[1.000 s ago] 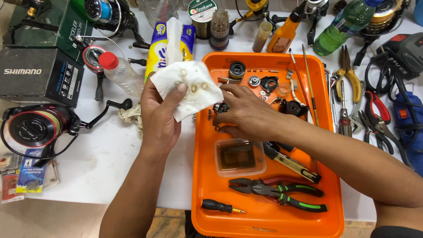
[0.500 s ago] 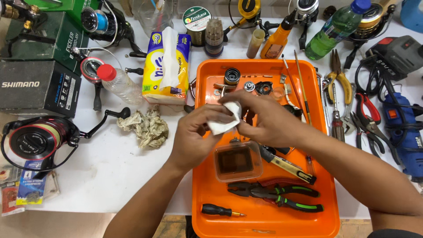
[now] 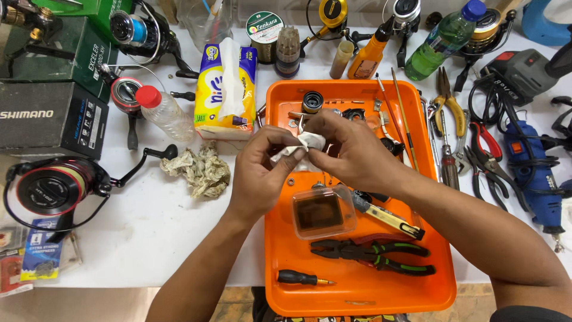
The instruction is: The person cleans a white plastic component with a white cloth, then wipes a small metal part. They place the parts on an orange tray and use a red-handled brush to clean a black mechanical assembly, applying liquid from a small container.
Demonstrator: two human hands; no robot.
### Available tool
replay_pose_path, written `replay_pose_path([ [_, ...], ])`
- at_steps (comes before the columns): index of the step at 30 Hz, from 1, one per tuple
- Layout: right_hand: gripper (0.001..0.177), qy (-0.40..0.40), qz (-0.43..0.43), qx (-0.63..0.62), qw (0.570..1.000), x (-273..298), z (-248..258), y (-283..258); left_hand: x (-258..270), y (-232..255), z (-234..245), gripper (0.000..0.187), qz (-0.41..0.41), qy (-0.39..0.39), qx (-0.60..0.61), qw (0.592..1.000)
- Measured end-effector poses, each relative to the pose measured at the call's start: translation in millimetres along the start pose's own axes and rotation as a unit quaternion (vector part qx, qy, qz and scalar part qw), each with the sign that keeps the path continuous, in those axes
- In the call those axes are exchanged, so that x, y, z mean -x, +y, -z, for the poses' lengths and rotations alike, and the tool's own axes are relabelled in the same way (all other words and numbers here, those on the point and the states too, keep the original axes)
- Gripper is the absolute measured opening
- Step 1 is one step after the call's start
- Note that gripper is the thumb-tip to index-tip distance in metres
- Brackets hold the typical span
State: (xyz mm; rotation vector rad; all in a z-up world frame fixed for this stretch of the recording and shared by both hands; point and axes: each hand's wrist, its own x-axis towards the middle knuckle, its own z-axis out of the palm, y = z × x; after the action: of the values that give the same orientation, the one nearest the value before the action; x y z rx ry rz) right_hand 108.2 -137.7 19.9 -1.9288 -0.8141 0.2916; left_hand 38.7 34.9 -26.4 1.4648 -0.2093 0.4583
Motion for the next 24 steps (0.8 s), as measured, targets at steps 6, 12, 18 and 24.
replay_pose_path([
  [6, 0.033, -0.035, -0.012, -0.077, 0.996, -2, -3, -12, 0, -3, -2, 0.01, 0.071, 0.009, 0.1, 0.992],
  [12, 0.021, 0.022, -0.009, -0.099, 0.995, -9, -5, -3, -5, 8, 7, 0.02, 0.009, -0.016, 0.032, 0.999],
  [18, 0.021, 0.056, -0.04, -0.049, 0.996, 0, -8, -3, -5, 11, 5, 0.019, 0.049, -0.085, 0.109, 0.989],
  [24, 0.023, 0.002, -0.029, -0.069, 0.997, 13, 11, -11, -4, 18, -5, 0.013, 0.037, -0.08, 0.034, 0.996],
])
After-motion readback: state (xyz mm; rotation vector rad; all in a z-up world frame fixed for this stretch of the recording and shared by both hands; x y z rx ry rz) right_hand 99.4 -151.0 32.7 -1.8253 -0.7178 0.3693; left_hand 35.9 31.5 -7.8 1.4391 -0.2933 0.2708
